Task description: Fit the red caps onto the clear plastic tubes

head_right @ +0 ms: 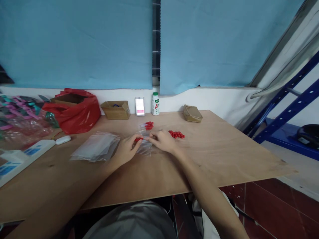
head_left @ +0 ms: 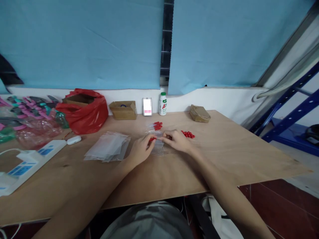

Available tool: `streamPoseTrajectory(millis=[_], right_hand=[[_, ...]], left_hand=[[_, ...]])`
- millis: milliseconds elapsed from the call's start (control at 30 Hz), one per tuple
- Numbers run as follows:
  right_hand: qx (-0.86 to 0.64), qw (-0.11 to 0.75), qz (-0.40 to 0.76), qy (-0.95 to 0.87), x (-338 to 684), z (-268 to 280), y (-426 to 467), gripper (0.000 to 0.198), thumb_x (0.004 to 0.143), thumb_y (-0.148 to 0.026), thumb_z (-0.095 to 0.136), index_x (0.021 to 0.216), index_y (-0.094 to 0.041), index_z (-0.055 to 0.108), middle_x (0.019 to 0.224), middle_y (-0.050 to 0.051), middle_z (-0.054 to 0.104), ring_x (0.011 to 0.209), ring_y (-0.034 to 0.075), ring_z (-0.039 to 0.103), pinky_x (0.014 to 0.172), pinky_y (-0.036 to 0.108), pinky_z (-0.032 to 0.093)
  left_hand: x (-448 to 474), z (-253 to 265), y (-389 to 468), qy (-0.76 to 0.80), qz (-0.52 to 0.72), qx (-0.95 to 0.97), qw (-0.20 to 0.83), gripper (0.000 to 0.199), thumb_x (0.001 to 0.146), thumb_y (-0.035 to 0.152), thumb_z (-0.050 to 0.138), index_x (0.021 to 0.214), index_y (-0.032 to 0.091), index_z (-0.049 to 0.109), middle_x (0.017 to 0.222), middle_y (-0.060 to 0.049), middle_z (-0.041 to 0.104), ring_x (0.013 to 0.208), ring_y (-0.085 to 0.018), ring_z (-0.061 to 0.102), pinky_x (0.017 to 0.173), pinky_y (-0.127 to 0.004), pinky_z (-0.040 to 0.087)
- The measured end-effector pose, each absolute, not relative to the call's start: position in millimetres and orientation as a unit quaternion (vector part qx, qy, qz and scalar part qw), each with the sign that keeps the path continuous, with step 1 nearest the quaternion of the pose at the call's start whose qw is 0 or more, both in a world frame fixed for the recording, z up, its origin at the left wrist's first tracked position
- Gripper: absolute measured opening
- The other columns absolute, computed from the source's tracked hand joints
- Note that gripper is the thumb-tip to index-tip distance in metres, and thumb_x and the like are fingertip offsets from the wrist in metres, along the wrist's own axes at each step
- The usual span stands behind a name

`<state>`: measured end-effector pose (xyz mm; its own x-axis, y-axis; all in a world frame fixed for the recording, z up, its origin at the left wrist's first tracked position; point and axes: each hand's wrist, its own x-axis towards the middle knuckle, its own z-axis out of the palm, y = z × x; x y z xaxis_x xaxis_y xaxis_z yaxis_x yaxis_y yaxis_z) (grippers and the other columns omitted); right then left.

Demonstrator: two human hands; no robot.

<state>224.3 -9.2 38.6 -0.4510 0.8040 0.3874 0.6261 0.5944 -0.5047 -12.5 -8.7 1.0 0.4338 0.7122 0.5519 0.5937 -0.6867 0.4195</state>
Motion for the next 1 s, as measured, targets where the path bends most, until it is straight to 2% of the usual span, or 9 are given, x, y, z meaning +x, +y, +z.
streamPoseTrajectory(millis=[100, 267, 400, 567, 767, 1000], right_hand=[[-0.405, 0.339, 0.224, -0.819, 223.5, 36.4, -9.5, 0.053, 0.098, -0.061, 0.062, 0.068, -0.019, 0.053, 0.062, -0.005, 0.046, 0.060, 0.010, 0.038, 0.061, 0.025, 0.029], [-0.373, 0.380, 0.337, -0.776, 215.1, 34.1, -13.6, 0.052, 0.093, -0.066, 0.065, 0.073, -0.018, 0.060, 0.067, -0.003, 0.050, 0.064, 0.011, 0.042, 0.061, 0.024, 0.033], [-0.392, 0.385, 0.278, -0.788, 202.9, 23.9, -13.9, 0.058, 0.103, -0.063, 0.050, 0.069, -0.017, 0.063, 0.062, -0.002, 0.046, 0.062, 0.012, 0.043, 0.061, 0.025, 0.032], [-0.419, 0.362, 0.204, -0.807, 189.8, 8.6, -11.9, 0.064, 0.107, -0.055, 0.043, 0.054, -0.019, 0.044, 0.057, -0.003, 0.032, 0.054, 0.010, 0.035, 0.060, 0.026, 0.027], [-0.409, 0.337, 0.187, -0.827, 194.3, 10.1, -9.8, 0.058, 0.107, -0.048, 0.042, 0.056, -0.020, 0.035, 0.059, -0.003, 0.026, 0.052, 0.008, 0.032, 0.058, 0.027, 0.023], [-0.357, 0.325, 0.221, -0.847, 201.6, 17.1, -8.8, 0.059, 0.108, -0.051, 0.039, 0.058, -0.020, 0.039, 0.059, -0.004, 0.028, 0.054, 0.009, 0.032, 0.058, 0.026, 0.025]], left_hand=[[-14.5, 2.6, -11.0, 0.389, 0.285, 0.875, 0.045, 0.028, 0.111, 0.031, 0.038, 0.114, 0.023, 0.064, 0.101, -0.005, 0.076, 0.090, -0.022, 0.072, 0.078, -0.033, 0.048], [-14.4, 5.5, -13.4, 0.380, 0.276, 0.881, 0.046, 0.029, 0.111, 0.031, 0.034, 0.104, 0.022, 0.061, 0.094, -0.005, 0.072, 0.085, -0.022, 0.069, 0.074, -0.032, 0.043], [-10.2, 5.8, -15.3, 0.391, 0.287, 0.874, 0.031, 0.020, 0.104, 0.021, 0.039, 0.099, 0.021, 0.058, 0.095, -0.006, 0.071, 0.083, -0.022, 0.066, 0.073, -0.033, 0.043], [-6.8, 5.8, -16.0, 0.407, 0.256, 0.877, 0.016, 0.020, 0.089, 0.010, 0.041, 0.096, 0.020, 0.056, 0.090, -0.007, 0.068, 0.080, -0.024, 0.063, 0.073, -0.035, 0.043], [-4.1, 1.4, -13.8, 0.400, 0.283, 0.869, 0.077, 0.016, 0.091, 0.013, 0.040, 0.091, 0.021, 0.053, 0.088, -0.007, 0.065, 0.080, -0.023, 0.060, 0.074, -0.035, 0.042], [-1.3, 2.2, -16.1, 0.366, 0.316, 0.865, 0.132, 0.013, 0.090, 0.012, 0.040, 0.086, 0.022, 0.048, 0.085, -0.004, 0.061, 0.079, -0.021, 0.056, 0.074, -0.033, 0.041]])
